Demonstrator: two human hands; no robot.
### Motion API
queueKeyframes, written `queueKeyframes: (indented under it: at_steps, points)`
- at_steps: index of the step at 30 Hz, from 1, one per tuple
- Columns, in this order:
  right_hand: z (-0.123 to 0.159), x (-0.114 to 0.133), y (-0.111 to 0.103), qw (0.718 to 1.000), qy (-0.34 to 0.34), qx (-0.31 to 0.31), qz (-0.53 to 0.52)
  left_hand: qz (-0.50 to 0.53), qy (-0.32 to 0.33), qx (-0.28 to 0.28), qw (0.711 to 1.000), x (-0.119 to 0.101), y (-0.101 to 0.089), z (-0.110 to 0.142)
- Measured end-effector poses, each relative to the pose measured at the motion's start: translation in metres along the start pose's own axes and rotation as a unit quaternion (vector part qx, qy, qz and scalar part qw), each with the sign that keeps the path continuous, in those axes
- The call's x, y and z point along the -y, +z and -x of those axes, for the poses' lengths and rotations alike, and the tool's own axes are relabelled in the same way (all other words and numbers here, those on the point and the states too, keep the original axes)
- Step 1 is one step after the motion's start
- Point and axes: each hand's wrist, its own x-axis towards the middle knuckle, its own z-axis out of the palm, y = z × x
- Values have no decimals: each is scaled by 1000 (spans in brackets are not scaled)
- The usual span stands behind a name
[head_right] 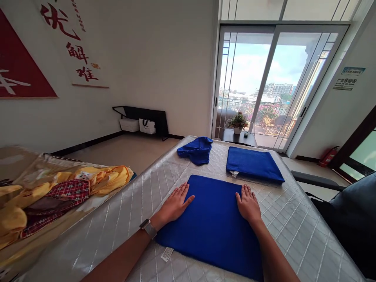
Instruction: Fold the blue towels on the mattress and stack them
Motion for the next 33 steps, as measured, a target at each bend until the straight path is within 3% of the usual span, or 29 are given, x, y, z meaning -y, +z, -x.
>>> queueKeyframes:
  at_steps: [8, 13, 15, 18, 23, 26, 29, 33]
  points:
    - [2, 3, -3, 999, 20, -15, -28, -12, 7, -13, 1000, 12, 12, -6]
    - [1, 4, -5, 998, 19, -15, -51, -21, -15, 41, 999, 12, -6, -19]
    - [1, 4, -5, 998, 19, -17, -57, -38, -10, 36, 999, -4, -13, -30]
    - [1, 5, -7, 998, 21, -16, -59, -45, 47, 24, 998, -51, -11, -48]
    - [4, 5, -8, 999, 13, -17, -47, -5, 177, 31, 984, -152, 28, -77]
    - [5, 2, -7, 999, -6, -5, -32, 11, 214, 11, 977, -189, 49, -87]
    - [5, 1, -7, 999, -11, -4, -32, 24, 207, 9, 978, -196, 57, -92]
    - [4, 5, -10, 998, 10, -13, -53, 19, 172, 18, 985, -160, 46, -89]
